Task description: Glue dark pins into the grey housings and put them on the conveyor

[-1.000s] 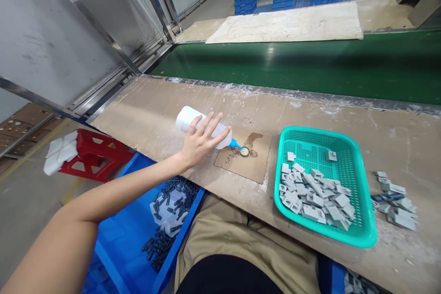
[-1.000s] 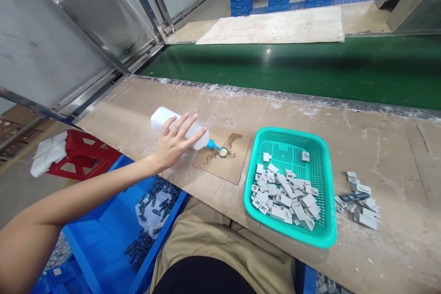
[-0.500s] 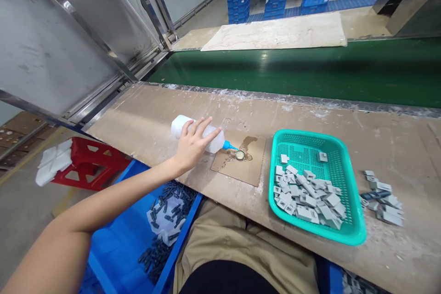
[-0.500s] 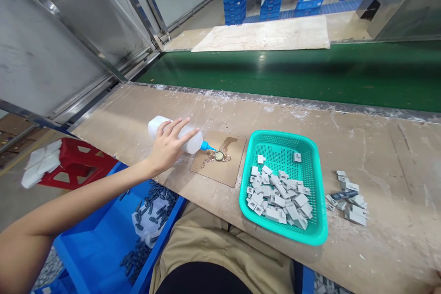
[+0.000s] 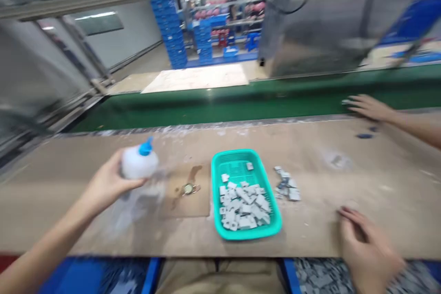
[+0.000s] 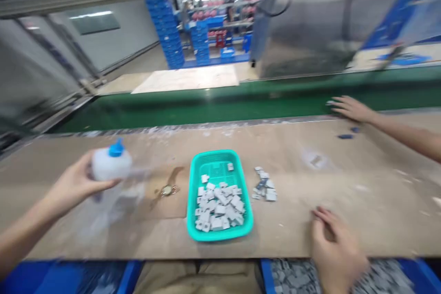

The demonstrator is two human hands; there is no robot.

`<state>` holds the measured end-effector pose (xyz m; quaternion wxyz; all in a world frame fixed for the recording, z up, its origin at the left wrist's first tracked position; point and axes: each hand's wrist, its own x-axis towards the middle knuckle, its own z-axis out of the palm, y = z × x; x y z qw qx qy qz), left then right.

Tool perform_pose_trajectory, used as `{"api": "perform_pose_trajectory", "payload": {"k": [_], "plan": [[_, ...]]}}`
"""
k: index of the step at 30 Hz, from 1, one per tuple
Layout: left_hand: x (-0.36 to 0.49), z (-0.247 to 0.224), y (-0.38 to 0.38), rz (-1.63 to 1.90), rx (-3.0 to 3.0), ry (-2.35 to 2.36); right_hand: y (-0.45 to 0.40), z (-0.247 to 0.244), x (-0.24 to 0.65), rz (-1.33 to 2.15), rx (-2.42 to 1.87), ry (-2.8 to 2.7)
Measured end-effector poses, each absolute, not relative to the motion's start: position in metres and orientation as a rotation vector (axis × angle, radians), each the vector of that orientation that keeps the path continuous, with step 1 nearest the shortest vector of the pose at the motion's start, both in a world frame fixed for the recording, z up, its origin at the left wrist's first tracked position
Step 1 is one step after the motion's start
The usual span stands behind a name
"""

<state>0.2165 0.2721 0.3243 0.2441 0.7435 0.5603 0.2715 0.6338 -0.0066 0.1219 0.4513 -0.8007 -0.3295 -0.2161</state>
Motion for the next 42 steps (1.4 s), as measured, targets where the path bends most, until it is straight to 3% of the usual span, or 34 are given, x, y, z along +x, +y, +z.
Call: {"api": "perform_pose_trajectory", "payload": {"k": [3, 7, 15, 21, 29, 32, 37, 42], "plan": [[0.262, 0.349, 0.282, 0.909, 1.838, 1.432, -0.001, 0.126, 0.639, -0.642, -1.974, -0.87], [0.371, 0.354, 0.28, 0.978, 1.722, 0.921, -0.001, 0.135, 0.635, -0.593, -1.954, -0.779], [0.624, 0.293, 0.223, 0.854, 1.701, 0.486, 0.001, 0.151, 0.637, -0.637, -1.969, -0.739], [0.702, 0.253, 0.162, 0.91, 1.687, 0.51, 0.0, 0.153, 0.634, -0.636, -1.954, -0.695], [0.675, 0.263, 0.14, 0.773, 1.655, 0.586, -0.011, 0.142, 0.633, -0.589, -1.943, -0.775], [0.624, 0.285, 0.135, 0.76, 1.555, 0.609, -0.014, 0.136, 0.634, -0.565, -1.907, -0.794], [0.514, 0.33, 0.105, 0.548, 0.925, 0.203, -0.017, 0.131, 0.636, -0.679, -1.936, -0.869], [0.449, 0.345, 0.091, 0.594, 0.635, 0.121, -0.021, 0.129, 0.637, -0.744, -1.932, -0.91]]}}
